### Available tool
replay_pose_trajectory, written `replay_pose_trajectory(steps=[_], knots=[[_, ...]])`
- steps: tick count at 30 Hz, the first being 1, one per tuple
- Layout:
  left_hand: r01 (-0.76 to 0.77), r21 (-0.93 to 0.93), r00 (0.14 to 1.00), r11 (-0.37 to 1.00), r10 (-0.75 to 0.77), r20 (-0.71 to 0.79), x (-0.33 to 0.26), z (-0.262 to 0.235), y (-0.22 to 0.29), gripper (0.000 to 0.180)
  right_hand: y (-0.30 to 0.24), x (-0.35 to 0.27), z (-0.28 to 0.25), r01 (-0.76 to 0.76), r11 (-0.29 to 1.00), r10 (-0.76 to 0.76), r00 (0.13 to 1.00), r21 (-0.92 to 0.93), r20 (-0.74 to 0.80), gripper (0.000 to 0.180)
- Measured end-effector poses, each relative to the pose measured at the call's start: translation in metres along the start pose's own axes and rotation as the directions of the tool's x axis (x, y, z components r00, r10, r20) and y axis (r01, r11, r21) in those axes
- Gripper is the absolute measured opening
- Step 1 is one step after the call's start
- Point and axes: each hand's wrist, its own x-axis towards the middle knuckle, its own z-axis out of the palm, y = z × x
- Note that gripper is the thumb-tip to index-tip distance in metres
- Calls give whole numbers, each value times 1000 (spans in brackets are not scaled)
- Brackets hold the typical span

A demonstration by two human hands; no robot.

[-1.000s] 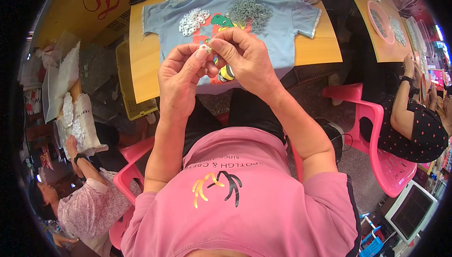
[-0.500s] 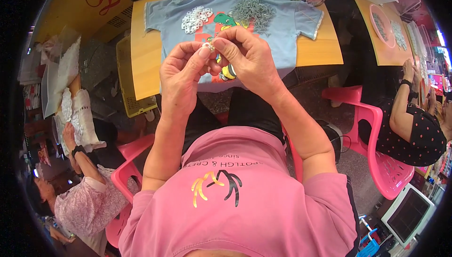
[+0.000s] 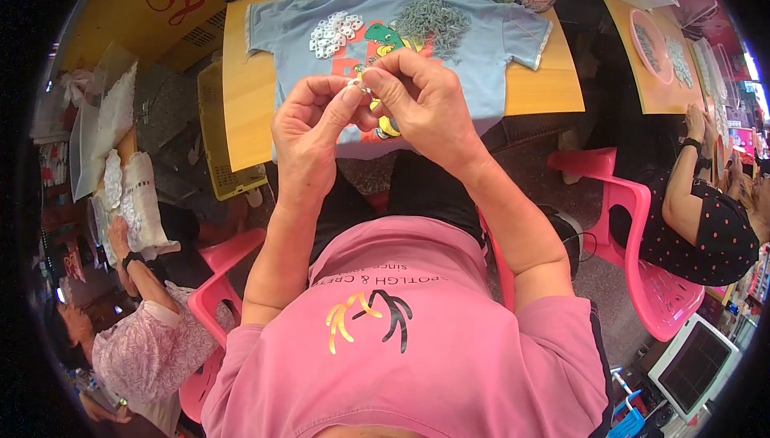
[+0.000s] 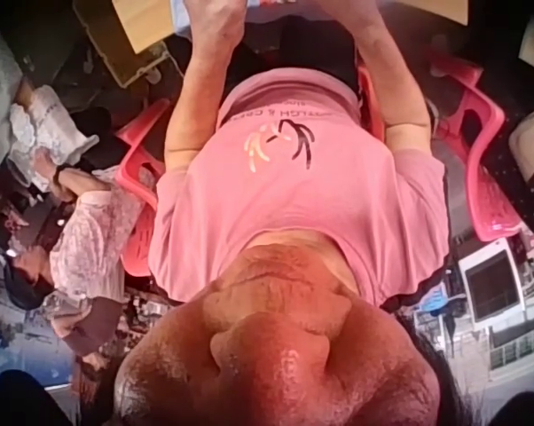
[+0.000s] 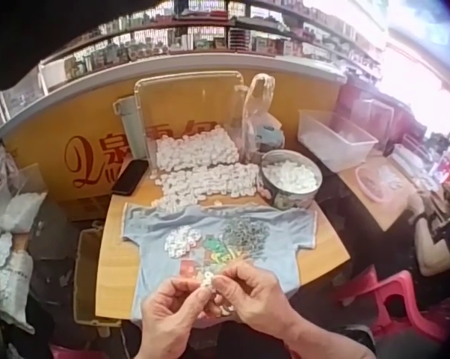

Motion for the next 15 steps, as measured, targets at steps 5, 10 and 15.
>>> replay_pose_trajectory(steps=[5,10,15], knots=[[-4,126,1000,992,6,-13,-2,-2,2,11,0,-1,-3,145,956,-144,989,-255,24,13],[0,122,999,992,4,-35,0,-3,-7,12,8,4,1,215,921,-212,976,-326,44,13],[67,-104,996,992,-73,-51,5,-14,-21,13,18,6,7,-97,995,97,995,-14,-10,14]])
